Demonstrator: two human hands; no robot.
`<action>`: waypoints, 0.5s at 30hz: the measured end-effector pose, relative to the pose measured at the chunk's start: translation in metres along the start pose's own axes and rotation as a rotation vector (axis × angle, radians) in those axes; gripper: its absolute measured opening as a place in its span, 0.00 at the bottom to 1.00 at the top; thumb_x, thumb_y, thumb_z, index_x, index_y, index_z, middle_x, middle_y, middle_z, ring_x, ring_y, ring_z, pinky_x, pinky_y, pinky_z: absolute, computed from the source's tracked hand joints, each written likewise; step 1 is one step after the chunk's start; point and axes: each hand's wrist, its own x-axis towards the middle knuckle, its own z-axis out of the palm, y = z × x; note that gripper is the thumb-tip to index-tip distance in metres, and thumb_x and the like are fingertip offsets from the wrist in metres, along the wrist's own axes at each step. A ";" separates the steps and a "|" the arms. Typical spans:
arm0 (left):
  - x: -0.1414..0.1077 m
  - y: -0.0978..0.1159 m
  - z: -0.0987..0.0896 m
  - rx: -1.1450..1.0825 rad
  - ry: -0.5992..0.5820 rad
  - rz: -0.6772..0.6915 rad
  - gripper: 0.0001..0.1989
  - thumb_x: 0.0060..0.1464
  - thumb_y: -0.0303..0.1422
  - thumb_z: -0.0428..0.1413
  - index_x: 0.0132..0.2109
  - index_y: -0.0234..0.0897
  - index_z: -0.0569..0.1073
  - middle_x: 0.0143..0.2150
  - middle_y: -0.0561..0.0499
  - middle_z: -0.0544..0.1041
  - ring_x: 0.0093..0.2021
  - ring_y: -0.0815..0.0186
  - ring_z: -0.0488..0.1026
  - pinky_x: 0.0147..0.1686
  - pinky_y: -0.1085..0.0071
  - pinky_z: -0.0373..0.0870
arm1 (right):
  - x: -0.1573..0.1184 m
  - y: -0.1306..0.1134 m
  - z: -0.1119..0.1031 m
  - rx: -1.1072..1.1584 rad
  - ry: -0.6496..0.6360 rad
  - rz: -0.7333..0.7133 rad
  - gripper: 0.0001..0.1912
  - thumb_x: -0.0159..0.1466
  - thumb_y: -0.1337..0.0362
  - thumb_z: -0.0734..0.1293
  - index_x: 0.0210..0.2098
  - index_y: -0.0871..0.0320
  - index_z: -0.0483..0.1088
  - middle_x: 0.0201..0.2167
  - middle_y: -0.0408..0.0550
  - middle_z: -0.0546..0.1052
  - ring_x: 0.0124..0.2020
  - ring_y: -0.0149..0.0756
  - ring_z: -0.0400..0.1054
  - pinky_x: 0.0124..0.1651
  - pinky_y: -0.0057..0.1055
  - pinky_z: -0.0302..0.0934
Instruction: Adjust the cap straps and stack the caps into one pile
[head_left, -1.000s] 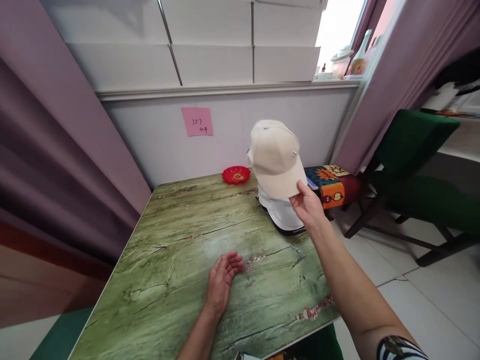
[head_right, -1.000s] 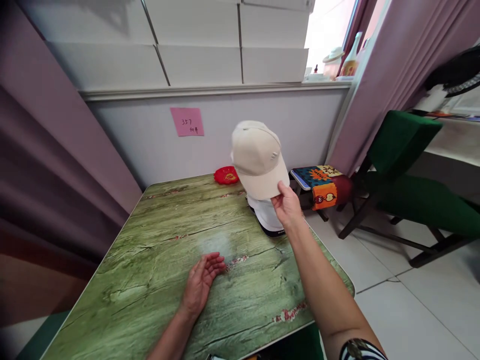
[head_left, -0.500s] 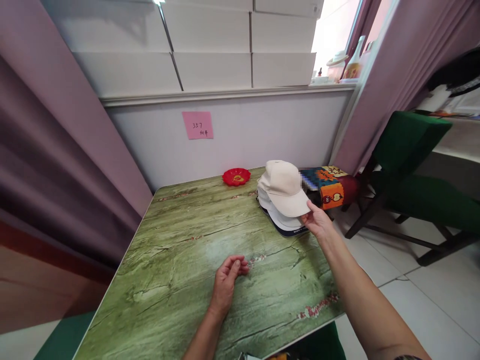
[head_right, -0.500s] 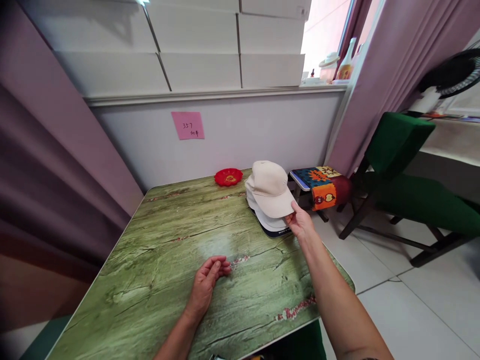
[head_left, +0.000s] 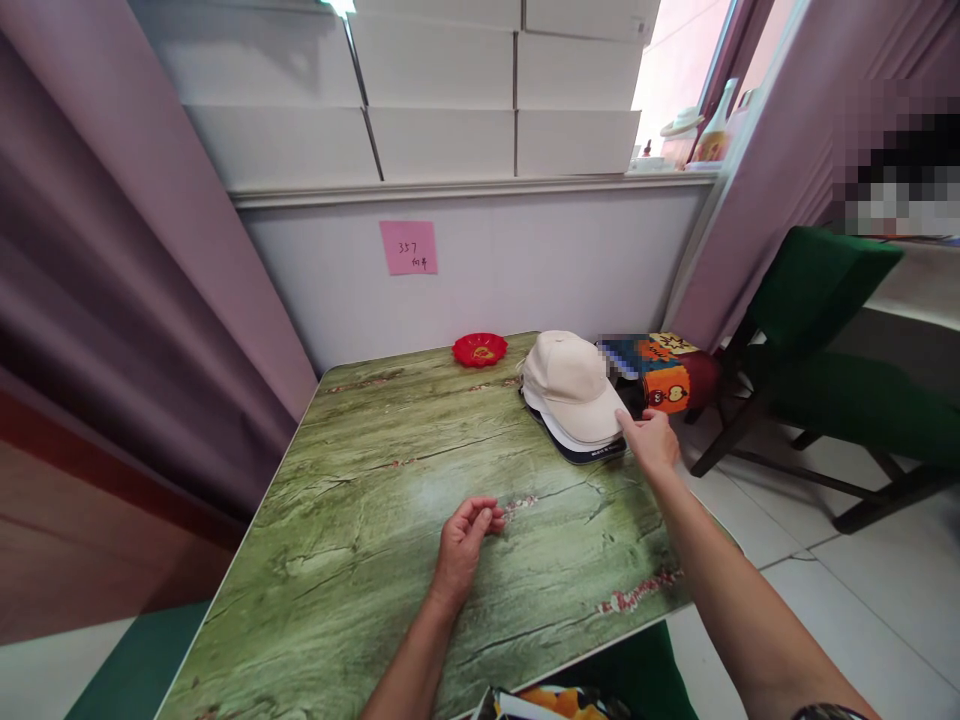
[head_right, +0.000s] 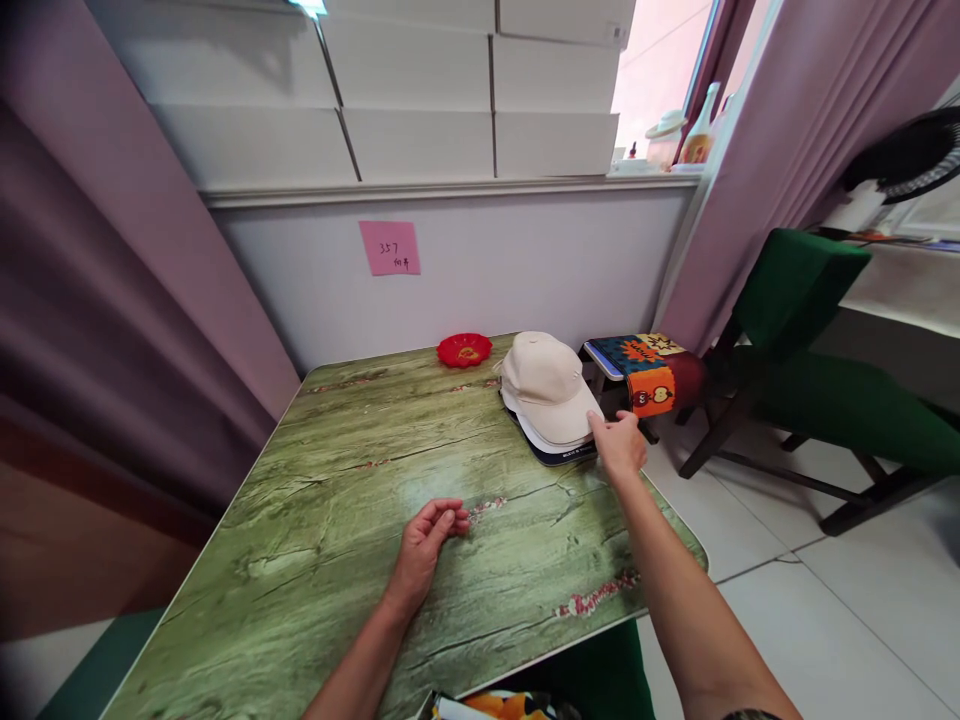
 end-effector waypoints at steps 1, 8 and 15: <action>0.000 0.000 0.000 0.004 -0.003 0.002 0.16 0.52 0.43 0.63 0.43 0.35 0.77 0.37 0.46 0.81 0.36 0.62 0.77 0.42 0.66 0.72 | -0.003 -0.004 -0.001 -0.157 0.062 -0.137 0.33 0.54 0.52 0.73 0.54 0.63 0.68 0.44 0.62 0.79 0.50 0.55 0.71 0.53 0.49 0.64; -0.002 0.002 0.002 0.017 -0.013 0.022 0.16 0.52 0.42 0.63 0.42 0.35 0.77 0.37 0.46 0.81 0.35 0.62 0.77 0.42 0.66 0.72 | -0.019 -0.018 0.034 -0.575 0.005 -0.626 0.46 0.60 0.41 0.66 0.67 0.65 0.53 0.66 0.66 0.61 0.67 0.53 0.53 0.67 0.49 0.44; -0.008 0.001 0.003 0.068 0.002 0.046 0.18 0.54 0.41 0.60 0.47 0.33 0.75 0.37 0.45 0.80 0.36 0.62 0.77 0.42 0.66 0.73 | -0.031 -0.005 0.045 -0.657 -0.084 -0.575 0.46 0.62 0.43 0.64 0.68 0.67 0.50 0.68 0.67 0.58 0.68 0.54 0.50 0.67 0.51 0.43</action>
